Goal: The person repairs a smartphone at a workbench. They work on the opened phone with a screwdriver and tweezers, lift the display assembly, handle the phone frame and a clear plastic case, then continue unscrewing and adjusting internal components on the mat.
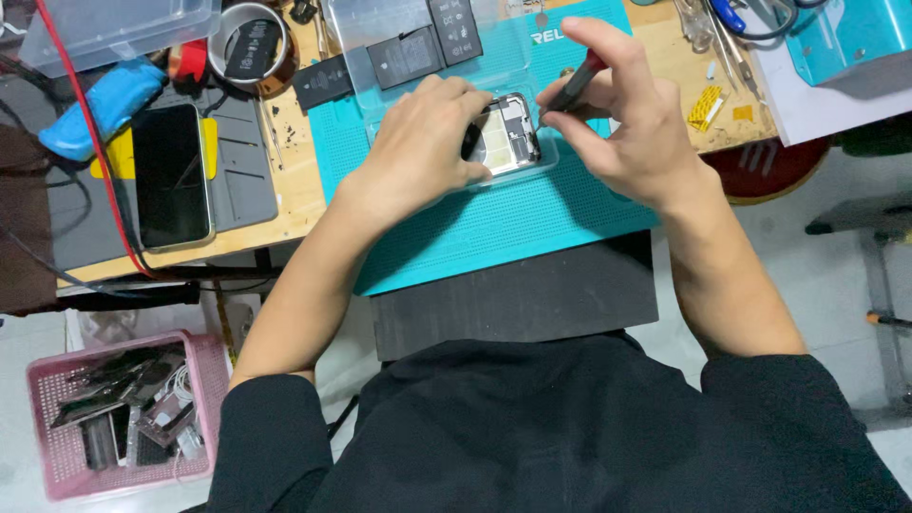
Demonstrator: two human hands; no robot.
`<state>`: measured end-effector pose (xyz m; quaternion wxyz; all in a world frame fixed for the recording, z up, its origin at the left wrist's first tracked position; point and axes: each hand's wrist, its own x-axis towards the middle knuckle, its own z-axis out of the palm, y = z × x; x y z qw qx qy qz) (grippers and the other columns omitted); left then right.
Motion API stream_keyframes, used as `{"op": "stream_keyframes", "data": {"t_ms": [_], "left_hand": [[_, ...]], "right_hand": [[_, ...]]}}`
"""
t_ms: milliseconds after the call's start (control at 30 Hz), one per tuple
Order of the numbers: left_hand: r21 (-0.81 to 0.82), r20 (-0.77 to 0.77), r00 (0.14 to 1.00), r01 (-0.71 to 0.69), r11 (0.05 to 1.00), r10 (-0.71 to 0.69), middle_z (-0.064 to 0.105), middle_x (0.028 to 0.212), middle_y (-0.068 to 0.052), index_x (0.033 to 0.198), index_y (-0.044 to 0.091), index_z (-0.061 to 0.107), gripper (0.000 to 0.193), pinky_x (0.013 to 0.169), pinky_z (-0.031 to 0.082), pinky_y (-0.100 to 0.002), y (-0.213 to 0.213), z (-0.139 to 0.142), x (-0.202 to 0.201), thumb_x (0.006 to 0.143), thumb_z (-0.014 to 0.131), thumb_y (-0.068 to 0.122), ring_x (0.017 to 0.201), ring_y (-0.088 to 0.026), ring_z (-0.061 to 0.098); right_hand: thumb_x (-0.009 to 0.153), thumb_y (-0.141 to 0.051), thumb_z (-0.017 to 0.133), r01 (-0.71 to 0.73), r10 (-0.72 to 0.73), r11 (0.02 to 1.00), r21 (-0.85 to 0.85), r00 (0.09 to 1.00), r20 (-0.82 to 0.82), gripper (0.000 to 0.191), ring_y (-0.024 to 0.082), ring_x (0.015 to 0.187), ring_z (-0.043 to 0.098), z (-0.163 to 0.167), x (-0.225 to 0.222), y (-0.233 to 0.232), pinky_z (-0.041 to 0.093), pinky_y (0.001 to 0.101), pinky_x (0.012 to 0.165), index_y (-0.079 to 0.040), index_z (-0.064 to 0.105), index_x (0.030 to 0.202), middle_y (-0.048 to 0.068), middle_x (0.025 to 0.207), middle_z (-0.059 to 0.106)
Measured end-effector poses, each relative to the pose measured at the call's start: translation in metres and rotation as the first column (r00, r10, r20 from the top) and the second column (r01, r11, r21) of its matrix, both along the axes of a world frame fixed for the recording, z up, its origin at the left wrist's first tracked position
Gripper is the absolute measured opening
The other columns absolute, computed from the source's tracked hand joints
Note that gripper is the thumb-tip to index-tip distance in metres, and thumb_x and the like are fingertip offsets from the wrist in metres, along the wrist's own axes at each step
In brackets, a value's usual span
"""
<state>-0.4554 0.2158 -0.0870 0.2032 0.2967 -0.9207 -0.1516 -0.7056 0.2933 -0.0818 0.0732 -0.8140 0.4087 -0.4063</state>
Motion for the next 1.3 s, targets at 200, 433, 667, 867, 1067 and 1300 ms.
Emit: {"op": "stream_keyframes", "data": {"t_ms": [200, 433, 667, 867, 1067, 1300], "left_hand": [[-0.005, -0.004, 1.000, 0.001, 1.000, -0.001, 0.068, 0.109, -0.012, 0.119, 0.001, 0.068, 0.069, 0.088, 0.049, -0.049, -0.003, -0.002, -0.001, 0.061, 0.096, 0.026, 0.105, -0.036, 0.060], [0.006, -0.017, 1.000, -0.005, 1.000, 0.005, 0.069, 0.111, -0.012, 0.120, 0.001, 0.068, 0.070, 0.090, 0.049, -0.048, -0.004, -0.003, -0.002, 0.061, 0.096, 0.026, 0.107, -0.036, 0.060], [0.008, -0.008, 1.000, -0.007, 1.000, 0.007, 0.070, 0.110, -0.012, 0.119, 0.001, 0.068, 0.069, 0.088, 0.050, -0.048, -0.003, 0.000, -0.001, 0.061, 0.096, 0.025, 0.105, -0.036, 0.061], [0.013, -0.023, 1.000, -0.003, 1.000, 0.004, 0.070, 0.109, -0.012, 0.118, 0.002, 0.070, 0.066, 0.087, 0.050, -0.048, -0.004, -0.001, 0.002, 0.061, 0.095, 0.024, 0.105, -0.037, 0.062], [-0.004, -0.016, 1.000, -0.015, 1.000, 0.015, 0.070, 0.108, -0.012, 0.114, 0.002, 0.070, 0.063, 0.085, 0.051, -0.048, -0.003, -0.002, 0.003, 0.061, 0.095, 0.025, 0.105, -0.037, 0.062], [-0.010, -0.014, 1.000, -0.009, 1.000, 0.009, 0.070, 0.105, -0.012, 0.109, 0.001, 0.069, 0.058, 0.085, 0.051, -0.049, -0.001, 0.000, 0.004, 0.062, 0.095, 0.025, 0.103, -0.037, 0.063]], "right_hand": [[0.100, 0.010, 0.078, -0.036, 0.031, 0.996, 0.078, 0.997, 0.069, 0.068, 0.020, 0.103, 0.076, -0.002, 0.002, 0.002, 0.064, 0.0293, 0.089, -0.004, 0.034, 0.150, 0.014, 0.104, 0.076], [0.101, 0.011, 0.077, -0.045, 0.038, 0.995, 0.085, 0.996, 0.081, 0.068, 0.021, 0.104, 0.077, -0.004, 0.000, 0.003, 0.065, 0.0297, 0.089, -0.003, 0.033, 0.151, 0.016, 0.103, 0.075], [0.101, 0.010, 0.078, -0.032, 0.028, 0.996, 0.078, 0.998, 0.060, 0.068, 0.022, 0.103, 0.078, -0.003, 0.003, 0.003, 0.065, 0.0298, 0.089, -0.003, 0.033, 0.150, 0.015, 0.103, 0.076], [0.102, 0.008, 0.079, -0.030, 0.027, 0.998, 0.058, 0.999, 0.046, 0.068, 0.023, 0.102, 0.079, -0.002, 0.006, 0.002, 0.065, 0.0299, 0.088, -0.003, 0.033, 0.150, 0.015, 0.103, 0.076], [0.102, 0.005, 0.081, -0.008, 0.009, 1.000, 0.018, 1.000, -0.018, 0.068, 0.022, 0.099, 0.078, -0.002, 0.006, 0.001, 0.062, 0.0297, 0.084, -0.005, 0.035, 0.150, 0.013, 0.103, 0.076], [0.094, -0.001, 0.087, 0.002, -0.005, 0.999, -0.039, 0.999, -0.054, 0.067, 0.022, 0.089, 0.075, 0.001, 0.011, 0.000, 0.060, 0.0305, 0.077, -0.003, 0.045, 0.146, 0.013, 0.102, 0.071]]}}
